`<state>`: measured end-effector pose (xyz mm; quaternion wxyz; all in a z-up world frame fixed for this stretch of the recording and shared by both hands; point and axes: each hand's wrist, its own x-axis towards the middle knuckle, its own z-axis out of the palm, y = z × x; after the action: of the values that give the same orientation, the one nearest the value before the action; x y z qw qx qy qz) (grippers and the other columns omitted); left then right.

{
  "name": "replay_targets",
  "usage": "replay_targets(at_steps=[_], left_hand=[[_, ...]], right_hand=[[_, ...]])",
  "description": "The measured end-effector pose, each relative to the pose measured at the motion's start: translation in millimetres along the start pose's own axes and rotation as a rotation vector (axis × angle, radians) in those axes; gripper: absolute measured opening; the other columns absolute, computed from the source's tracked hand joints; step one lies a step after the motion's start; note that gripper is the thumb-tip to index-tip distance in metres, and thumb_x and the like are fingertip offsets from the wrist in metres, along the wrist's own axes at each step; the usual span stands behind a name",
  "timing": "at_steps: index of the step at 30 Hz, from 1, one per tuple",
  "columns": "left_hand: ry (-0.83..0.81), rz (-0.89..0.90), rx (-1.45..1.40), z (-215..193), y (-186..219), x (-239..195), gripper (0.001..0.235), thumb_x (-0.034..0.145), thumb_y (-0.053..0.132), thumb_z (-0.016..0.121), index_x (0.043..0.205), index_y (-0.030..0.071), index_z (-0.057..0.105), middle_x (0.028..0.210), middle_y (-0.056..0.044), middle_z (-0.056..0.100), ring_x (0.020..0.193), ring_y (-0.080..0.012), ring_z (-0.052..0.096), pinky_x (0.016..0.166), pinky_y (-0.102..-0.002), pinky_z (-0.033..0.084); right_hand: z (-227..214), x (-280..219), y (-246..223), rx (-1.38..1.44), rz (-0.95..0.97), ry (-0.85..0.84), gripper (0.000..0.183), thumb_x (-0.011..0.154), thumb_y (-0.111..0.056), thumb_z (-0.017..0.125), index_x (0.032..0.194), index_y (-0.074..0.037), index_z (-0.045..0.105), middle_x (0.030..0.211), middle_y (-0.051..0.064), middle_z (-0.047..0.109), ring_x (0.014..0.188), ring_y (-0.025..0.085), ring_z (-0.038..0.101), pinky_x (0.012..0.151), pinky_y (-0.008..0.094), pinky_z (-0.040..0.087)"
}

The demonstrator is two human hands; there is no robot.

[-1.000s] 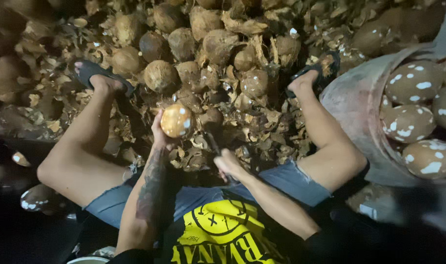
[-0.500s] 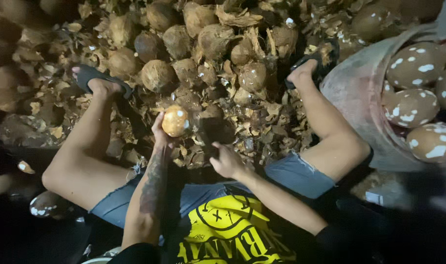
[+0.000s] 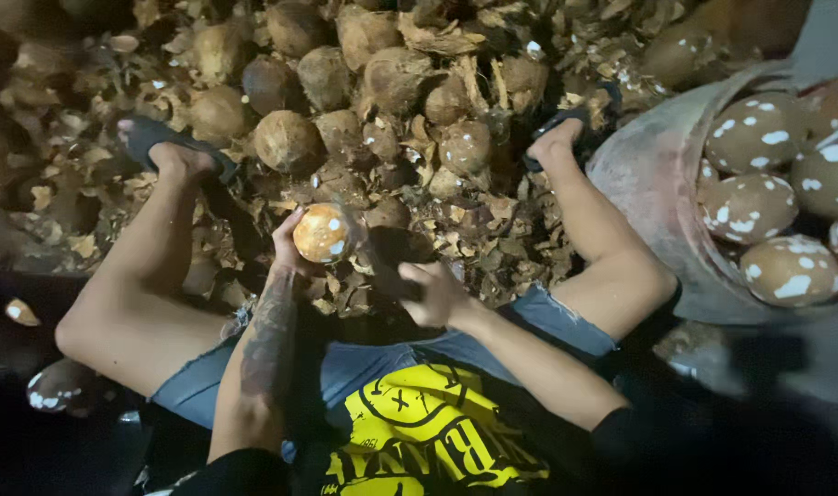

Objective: The person sits on the ground surrounded by coconuts and uses a large knife to peel the fibrous husks off the shells. They rotate the coconuts in their hands to remove the husk completely and then place the cleaned coconuts into a nearby bucket.

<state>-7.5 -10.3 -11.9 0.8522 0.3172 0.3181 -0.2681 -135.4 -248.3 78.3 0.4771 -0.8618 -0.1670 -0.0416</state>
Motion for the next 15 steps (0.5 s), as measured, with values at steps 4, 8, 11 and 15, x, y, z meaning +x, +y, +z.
replay_targets(at_steps=[4, 8, 11, 15], left_hand=[[-0.054, 0.119, 0.079, 22.3, 15.1, -15.5, 0.040, 0.080, 0.040, 0.076, 0.102, 0.007, 0.080, 0.098, -0.018, 0.081, 0.086, -0.0319, 0.080, 0.084, -0.044, 0.064], [-0.128, 0.111, -0.159, 36.9, 16.1, -34.6, 0.049, 0.073, 0.037, 0.072, 0.110, 0.006, 0.079, 0.110, -0.022, 0.079, 0.101, -0.0418, 0.077, 0.096, -0.056, 0.059], [-0.071, 0.039, -0.026, 17.5, 13.1, -18.4, 0.050, 0.076, 0.044, 0.073, 0.110, 0.009, 0.078, 0.105, -0.020, 0.079, 0.095, -0.0391, 0.077, 0.091, -0.054, 0.061], [0.066, -0.035, 0.063, 6.7, -2.7, -8.2, 0.045, 0.078, 0.049, 0.077, 0.102, 0.011, 0.076, 0.093, -0.014, 0.079, 0.082, -0.0304, 0.075, 0.078, -0.045, 0.063]], right_hand=[[2.4, -26.5, 29.6, 0.667, 0.604, -0.419, 0.033, 0.092, -0.014, 0.039, 0.064, -0.002, 0.050, 0.048, 0.011, 0.052, 0.045, 0.020, 0.058, 0.049, 0.028, 0.048], [-5.7, 5.5, -13.7, 0.416, 0.815, -0.225, 0.031, 0.071, -0.012, 0.057, 0.040, -0.008, 0.058, 0.035, 0.010, 0.052, 0.028, 0.020, 0.050, 0.037, 0.029, 0.037], [-17.9, 29.8, -48.4, 0.398, 0.457, -0.034, 0.029, 0.074, -0.010, 0.060, 0.046, -0.007, 0.060, 0.040, 0.008, 0.056, 0.033, 0.020, 0.054, 0.040, 0.029, 0.041], [-16.6, 38.4, -66.5, 0.366, -0.406, 0.464, 0.022, 0.085, -0.011, 0.064, 0.064, -0.004, 0.062, 0.058, 0.009, 0.065, 0.044, 0.029, 0.059, 0.045, 0.039, 0.052]])
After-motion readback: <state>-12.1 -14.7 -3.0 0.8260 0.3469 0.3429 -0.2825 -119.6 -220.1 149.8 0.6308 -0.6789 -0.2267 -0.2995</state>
